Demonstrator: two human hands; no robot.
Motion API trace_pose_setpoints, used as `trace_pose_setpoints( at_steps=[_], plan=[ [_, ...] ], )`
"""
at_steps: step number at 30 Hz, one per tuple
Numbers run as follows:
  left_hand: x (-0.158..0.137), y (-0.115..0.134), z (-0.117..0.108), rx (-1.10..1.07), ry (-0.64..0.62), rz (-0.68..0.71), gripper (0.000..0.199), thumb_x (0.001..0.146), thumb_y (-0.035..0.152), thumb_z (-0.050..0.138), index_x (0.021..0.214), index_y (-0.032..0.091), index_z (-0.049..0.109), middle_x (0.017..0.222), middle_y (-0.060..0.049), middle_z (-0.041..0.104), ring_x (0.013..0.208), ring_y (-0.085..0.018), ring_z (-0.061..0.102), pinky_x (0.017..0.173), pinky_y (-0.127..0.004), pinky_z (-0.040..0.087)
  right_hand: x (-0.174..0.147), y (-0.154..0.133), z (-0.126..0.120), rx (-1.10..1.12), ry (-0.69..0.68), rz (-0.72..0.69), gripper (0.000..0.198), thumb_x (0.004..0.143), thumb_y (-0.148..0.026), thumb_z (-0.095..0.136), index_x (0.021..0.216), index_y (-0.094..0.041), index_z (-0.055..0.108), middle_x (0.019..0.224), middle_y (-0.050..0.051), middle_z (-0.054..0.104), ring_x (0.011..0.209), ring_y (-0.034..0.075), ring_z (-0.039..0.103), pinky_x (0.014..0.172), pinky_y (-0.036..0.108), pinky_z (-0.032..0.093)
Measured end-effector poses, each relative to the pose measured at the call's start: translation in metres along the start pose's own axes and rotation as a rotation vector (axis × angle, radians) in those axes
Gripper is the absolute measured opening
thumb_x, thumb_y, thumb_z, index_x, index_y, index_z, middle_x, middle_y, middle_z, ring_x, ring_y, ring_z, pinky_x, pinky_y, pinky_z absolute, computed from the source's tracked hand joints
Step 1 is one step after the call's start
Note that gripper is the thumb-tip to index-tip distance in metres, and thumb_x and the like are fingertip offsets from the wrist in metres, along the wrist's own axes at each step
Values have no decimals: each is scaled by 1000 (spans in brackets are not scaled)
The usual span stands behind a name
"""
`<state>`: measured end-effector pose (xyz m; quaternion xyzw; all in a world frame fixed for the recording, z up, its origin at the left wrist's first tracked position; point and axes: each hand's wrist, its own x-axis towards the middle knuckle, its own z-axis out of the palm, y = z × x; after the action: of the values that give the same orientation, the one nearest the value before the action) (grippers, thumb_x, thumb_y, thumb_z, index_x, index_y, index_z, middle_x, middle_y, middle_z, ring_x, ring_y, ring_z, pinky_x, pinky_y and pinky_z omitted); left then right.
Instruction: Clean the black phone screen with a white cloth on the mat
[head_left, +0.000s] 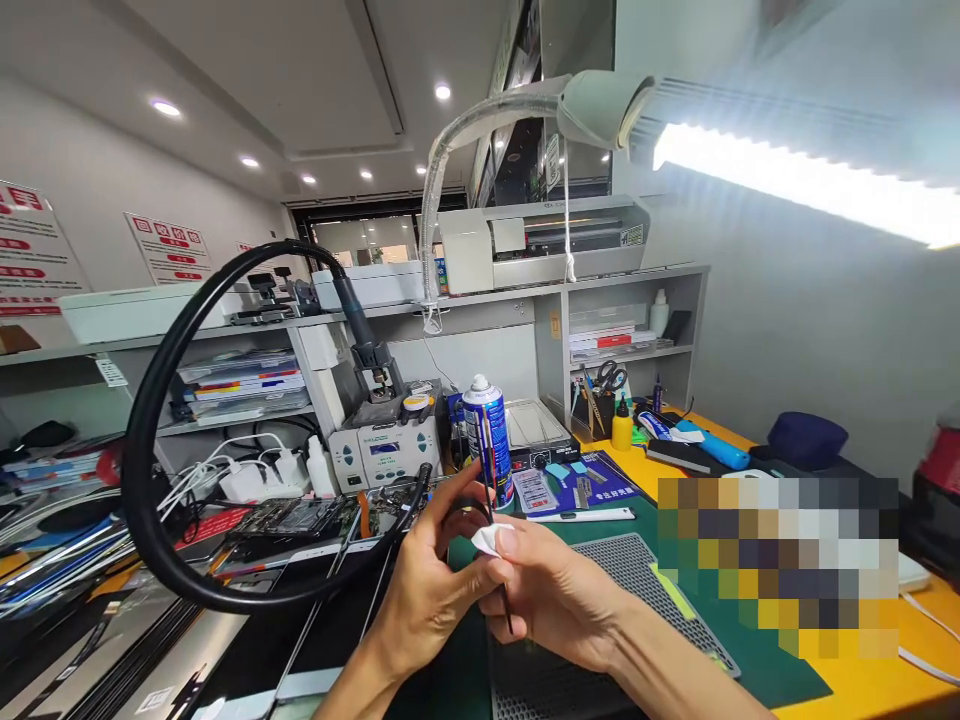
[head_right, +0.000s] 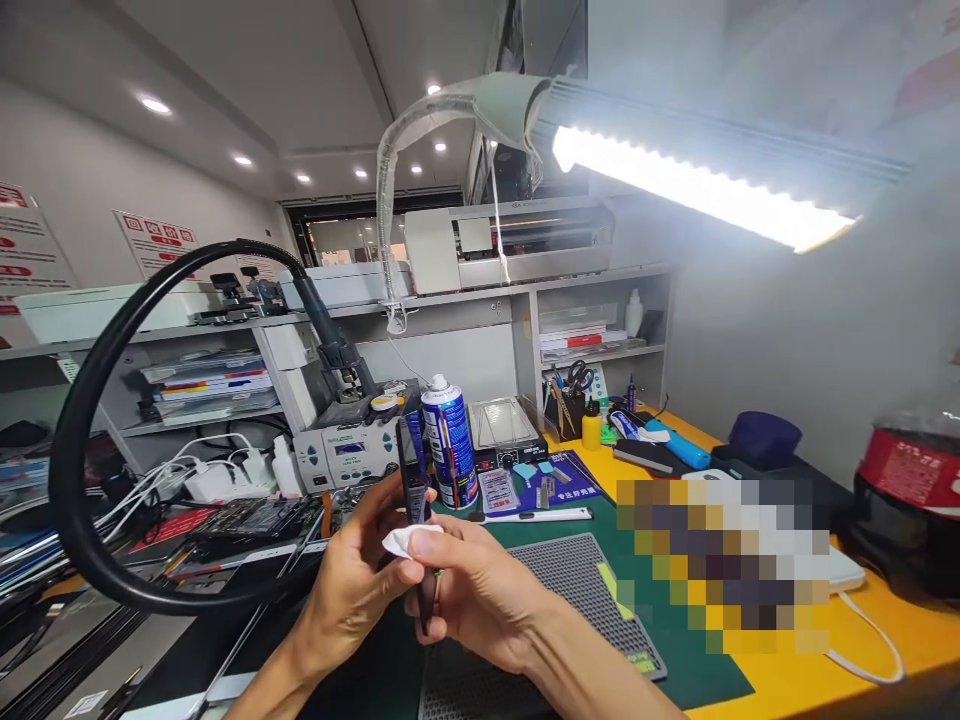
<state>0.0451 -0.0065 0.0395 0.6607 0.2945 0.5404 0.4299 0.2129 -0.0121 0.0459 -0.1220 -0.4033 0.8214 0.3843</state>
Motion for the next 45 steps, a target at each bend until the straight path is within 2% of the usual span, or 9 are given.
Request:
trace_pose_setpoints(
  at_steps=[6, 10, 17, 33, 36, 39, 41, 43, 45],
  plan=[
    [-4, 3, 0, 13, -39, 25, 81, 74, 62, 78, 144, 38, 45, 134, -6, 54, 99, -22, 61, 93, -32, 51, -2, -2, -2, 2, -27, -10, 52, 66, -38, 92, 105, -19, 62, 71, -5, 57, 57, 9, 48, 52, 22, 36],
    [-3, 8, 4, 11, -12, 60, 69, 86, 69, 60, 142, 30, 48, 131, -11, 59, 104, -27, 63, 89, -34, 53, 0, -1, -2, -13, -14, -29, 46, 65, -37, 92, 93, -20, 59, 74, -5, 58, 53, 8, 49, 48, 22, 35],
    [-1, 21, 6, 11, 24, 22, 46, 92, 48, 66, 131, 27, 53, 123, -10, 68, 108, -30, 68, 87, -35, 55, 0, 0, -5, -78, 0, -29, 44, 65, -37, 92, 88, -19, 59, 69, -5, 56, 51, 8, 49, 45, 20, 36],
    [5, 17, -5, -114, 28, -3, 44, 85, 39, 75, 125, 23, 66, 125, -10, 69, 115, -33, 64, 99, -41, 53, -10, -4, -2, -79, 63, -85, 38, 64, -23, 92, 92, -16, 67, 72, -3, 57, 59, 9, 46, 51, 21, 39],
    [3, 17, -5, -187, 23, -3, 49, 83, 42, 76, 127, 22, 66, 124, -11, 70, 115, -34, 64, 100, -44, 52, -16, 1, 3, -58, 75, -134, 46, 65, -22, 91, 104, -16, 69, 71, -3, 58, 59, 9, 46, 54, 21, 40],
    [1, 19, -2, -251, 13, -28, 51, 81, 44, 78, 125, 21, 68, 122, -13, 71, 114, -36, 65, 98, -46, 53, -20, 9, 8, 1, 101, -198, 70, 63, -20, 92, 126, -18, 63, 82, 0, 64, 60, 8, 48, 54, 19, 40],
    [-1, 21, 0, -287, 21, -43, 52, 80, 44, 79, 125, 22, 68, 123, -13, 70, 116, -36, 64, 98, -46, 53, -22, 17, 9, 61, 123, -244, 81, 60, -20, 93, 133, -19, 59, 101, 6, 69, 68, 12, 58, 62, 23, 48],
    [-3, 22, 1, -338, 12, -48, 55, 79, 45, 79, 128, 24, 67, 125, -12, 70, 118, -36, 62, 99, -46, 52, -23, 25, 9, 110, 148, -289, 89, 54, -22, 95, 134, -20, 57, 122, 11, 66, 91, 22, 67, 80, 33, 54],
    [-6, 23, 1, -399, -16, -54, 57, 78, 46, 79, 129, 26, 65, 127, -12, 69, 122, -36, 61, 101, -46, 52, -25, 33, 6, 140, 187, -321, 96, 49, -24, 96, 135, -21, 55, 133, 14, 61, 116, 34, 63, 96, 45, 51]
  ],
)
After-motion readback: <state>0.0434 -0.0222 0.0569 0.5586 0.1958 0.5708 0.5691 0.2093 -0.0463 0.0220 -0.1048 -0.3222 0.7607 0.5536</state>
